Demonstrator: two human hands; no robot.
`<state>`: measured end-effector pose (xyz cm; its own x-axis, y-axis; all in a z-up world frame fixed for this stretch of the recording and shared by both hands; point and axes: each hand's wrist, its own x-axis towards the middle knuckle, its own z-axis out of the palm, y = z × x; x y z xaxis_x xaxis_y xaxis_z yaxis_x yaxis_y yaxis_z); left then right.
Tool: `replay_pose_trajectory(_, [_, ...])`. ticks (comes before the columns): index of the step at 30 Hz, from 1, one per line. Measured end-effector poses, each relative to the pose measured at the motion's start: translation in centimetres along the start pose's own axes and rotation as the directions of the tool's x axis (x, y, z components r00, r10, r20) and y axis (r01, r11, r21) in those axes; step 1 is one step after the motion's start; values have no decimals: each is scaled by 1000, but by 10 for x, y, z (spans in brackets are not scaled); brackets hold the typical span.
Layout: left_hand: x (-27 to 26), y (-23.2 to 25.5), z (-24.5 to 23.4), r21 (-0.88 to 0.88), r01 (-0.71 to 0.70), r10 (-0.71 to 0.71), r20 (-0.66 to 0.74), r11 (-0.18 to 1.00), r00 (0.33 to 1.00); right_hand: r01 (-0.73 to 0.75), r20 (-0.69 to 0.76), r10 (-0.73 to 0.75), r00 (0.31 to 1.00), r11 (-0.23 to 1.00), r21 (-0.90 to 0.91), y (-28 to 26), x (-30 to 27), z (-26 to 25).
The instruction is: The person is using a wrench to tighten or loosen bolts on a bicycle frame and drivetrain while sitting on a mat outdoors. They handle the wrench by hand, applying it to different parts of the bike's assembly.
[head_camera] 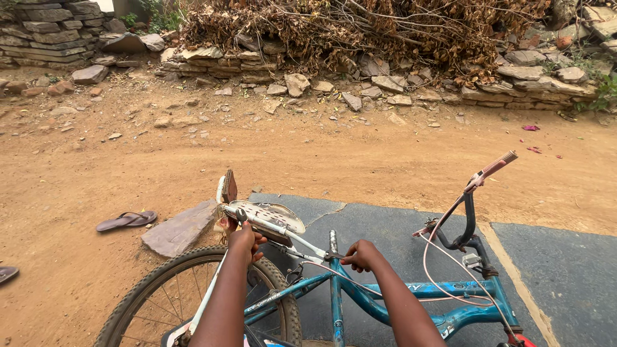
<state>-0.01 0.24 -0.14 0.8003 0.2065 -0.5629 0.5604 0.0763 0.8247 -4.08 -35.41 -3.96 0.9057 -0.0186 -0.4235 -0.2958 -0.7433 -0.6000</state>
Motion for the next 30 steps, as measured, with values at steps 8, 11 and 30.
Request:
replay_pose_trajectory(8, [-18,7,-23,39,11,-8,-73,999,997,-614,678,164,717,609,502,60,17,-21])
replay_pose_trajectory(11, [-24,11,-32,26,15,-12,-92,1000,996,-511,313,416,854,557,654,61,6,-3])
replay_pose_trajectory(30, [1,-1,-44,15,15,-13,-76,1000,997,15,-306,386,870,600,800,47,48,23])
